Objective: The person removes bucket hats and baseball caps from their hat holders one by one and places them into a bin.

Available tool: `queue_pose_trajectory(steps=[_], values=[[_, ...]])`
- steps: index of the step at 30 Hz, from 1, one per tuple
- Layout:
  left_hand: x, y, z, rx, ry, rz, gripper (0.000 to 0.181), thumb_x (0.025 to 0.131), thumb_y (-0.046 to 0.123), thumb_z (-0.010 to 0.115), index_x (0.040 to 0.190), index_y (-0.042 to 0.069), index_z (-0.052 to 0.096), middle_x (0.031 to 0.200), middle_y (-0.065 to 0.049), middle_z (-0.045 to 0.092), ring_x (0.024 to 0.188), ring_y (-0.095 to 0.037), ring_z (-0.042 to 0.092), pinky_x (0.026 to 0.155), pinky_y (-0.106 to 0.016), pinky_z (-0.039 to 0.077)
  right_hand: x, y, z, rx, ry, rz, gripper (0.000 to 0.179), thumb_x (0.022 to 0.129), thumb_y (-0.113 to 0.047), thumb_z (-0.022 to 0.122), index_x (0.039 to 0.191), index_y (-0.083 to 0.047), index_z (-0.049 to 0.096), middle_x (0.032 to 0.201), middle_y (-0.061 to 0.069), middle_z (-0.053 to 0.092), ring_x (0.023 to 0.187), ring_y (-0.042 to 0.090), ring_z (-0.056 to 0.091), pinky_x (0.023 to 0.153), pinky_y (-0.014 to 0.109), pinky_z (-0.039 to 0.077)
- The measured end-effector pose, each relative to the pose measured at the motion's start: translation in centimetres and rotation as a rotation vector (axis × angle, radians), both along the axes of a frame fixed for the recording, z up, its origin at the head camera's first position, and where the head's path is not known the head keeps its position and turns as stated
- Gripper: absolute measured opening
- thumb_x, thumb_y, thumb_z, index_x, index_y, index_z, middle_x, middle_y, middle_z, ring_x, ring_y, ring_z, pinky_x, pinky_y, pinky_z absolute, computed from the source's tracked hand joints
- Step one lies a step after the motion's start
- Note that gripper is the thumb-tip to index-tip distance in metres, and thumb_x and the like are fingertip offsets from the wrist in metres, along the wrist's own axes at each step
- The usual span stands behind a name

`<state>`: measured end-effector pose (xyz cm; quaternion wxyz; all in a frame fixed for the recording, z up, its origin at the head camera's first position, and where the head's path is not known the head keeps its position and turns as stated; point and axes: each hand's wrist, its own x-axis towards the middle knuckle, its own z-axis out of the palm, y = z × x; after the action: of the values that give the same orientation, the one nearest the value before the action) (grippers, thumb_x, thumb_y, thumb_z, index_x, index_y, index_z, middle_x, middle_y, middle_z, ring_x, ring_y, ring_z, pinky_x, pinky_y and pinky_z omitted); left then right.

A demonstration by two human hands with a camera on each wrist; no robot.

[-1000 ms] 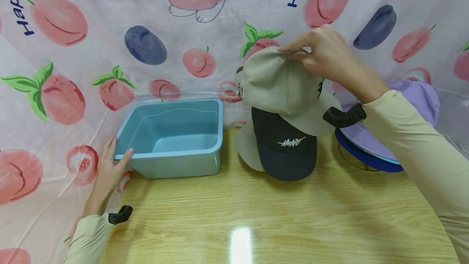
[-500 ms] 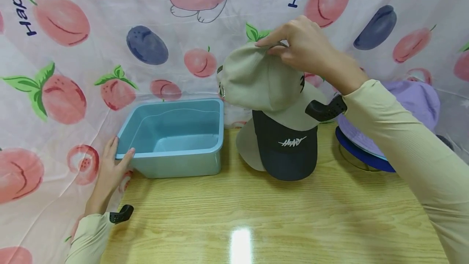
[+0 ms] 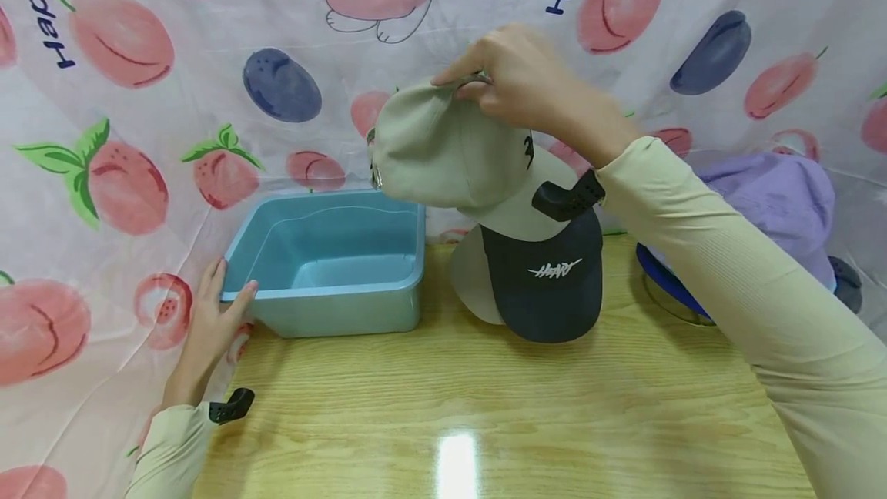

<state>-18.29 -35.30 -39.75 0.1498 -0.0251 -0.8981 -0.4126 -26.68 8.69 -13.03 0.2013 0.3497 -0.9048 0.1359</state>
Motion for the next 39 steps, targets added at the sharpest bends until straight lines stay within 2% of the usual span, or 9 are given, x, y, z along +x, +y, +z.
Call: queue_pose_trajectory(steps=[1,7,18,25,30,35,39], values=[[0.0,0.0,0.0,0.000,0.000,0.001,0.076,0.095,0.033,0.052,0.152,0.005,0.010,0.157,-0.013,0.007,0.138,-0.039,0.011,0.105,-0.066,0.011,-0.1,-0.3,0.0,0.000,-0.003,0.010,0.027,0.091,-0.010,0.061,0.112,-0.024,0.071,0.110,0.002,0.069,0.068,0.019,0.044,0.059,0.031,0.029],[0.0,0.0,-0.1,0.003,0.001,0.009,0.076,0.095,0.033,0.052,0.152,0.006,0.010,0.157,-0.013,0.008,0.137,-0.040,0.013,0.104,-0.066,0.013,-0.4,-2.4,0.2,-0.003,-0.013,0.055,0.026,0.092,-0.011,0.061,0.112,-0.025,0.071,0.109,-0.003,0.069,0.069,0.016,0.047,0.057,0.030,0.028],[-0.3,-0.1,-0.2,-0.001,0.007,0.005,0.075,0.095,0.033,0.052,0.152,0.006,0.011,0.157,-0.013,0.008,0.137,-0.042,0.014,0.102,-0.068,0.014,-0.7,-5.8,0.5,0.021,-0.007,0.104,0.028,0.092,-0.011,0.059,0.112,-0.028,0.071,0.107,-0.004,0.069,0.074,0.016,0.052,0.056,0.029,0.031],[-0.6,-0.1,-0.3,0.009,0.007,-0.006,0.075,0.095,0.033,0.053,0.152,0.007,0.011,0.157,-0.013,0.008,0.137,-0.042,0.013,0.102,-0.069,0.015,-1.1,-8.0,0.2,0.039,-0.016,0.125,0.028,0.092,-0.012,0.060,0.113,-0.028,0.070,0.110,-0.007,0.068,0.086,0.013,0.058,0.060,0.025,0.035],[-0.7,-0.2,-0.2,0.015,-0.010,-0.004,0.076,0.095,0.034,0.052,0.152,0.006,0.009,0.157,-0.013,0.005,0.138,-0.041,0.010,0.103,-0.068,0.013,-1.4,-9.6,-0.3,0.046,-0.010,0.154,0.028,0.093,-0.013,0.060,0.115,-0.028,0.069,0.112,-0.009,0.067,0.088,0.010,0.057,0.062,0.024,0.036],[-0.7,-0.2,-0.1,0.005,-0.034,0.017,0.078,0.094,0.036,0.053,0.152,0.007,0.008,0.157,-0.012,0.005,0.139,-0.041,0.011,0.099,-0.069,0.020,-1.9,-11.2,-1.1,0.036,-0.006,0.190,0.028,0.092,-0.014,0.061,0.115,-0.029,0.068,0.112,-0.010,0.067,0.079,0.008,0.054,0.061,0.022,0.033],[-0.7,-0.2,0.0,-0.010,-0.041,0.025,0.078,0.094,0.036,0.053,0.152,0.006,0.008,0.157,-0.012,0.006,0.135,-0.043,0.020,0.095,-0.068,0.029,-2.3,-12.5,-1.8,0.039,-0.030,0.197,0.028,0.093,-0.015,0.060,0.116,-0.029,0.068,0.114,-0.013,0.065,0.087,0.005,0.057,0.063,0.021,0.036]])
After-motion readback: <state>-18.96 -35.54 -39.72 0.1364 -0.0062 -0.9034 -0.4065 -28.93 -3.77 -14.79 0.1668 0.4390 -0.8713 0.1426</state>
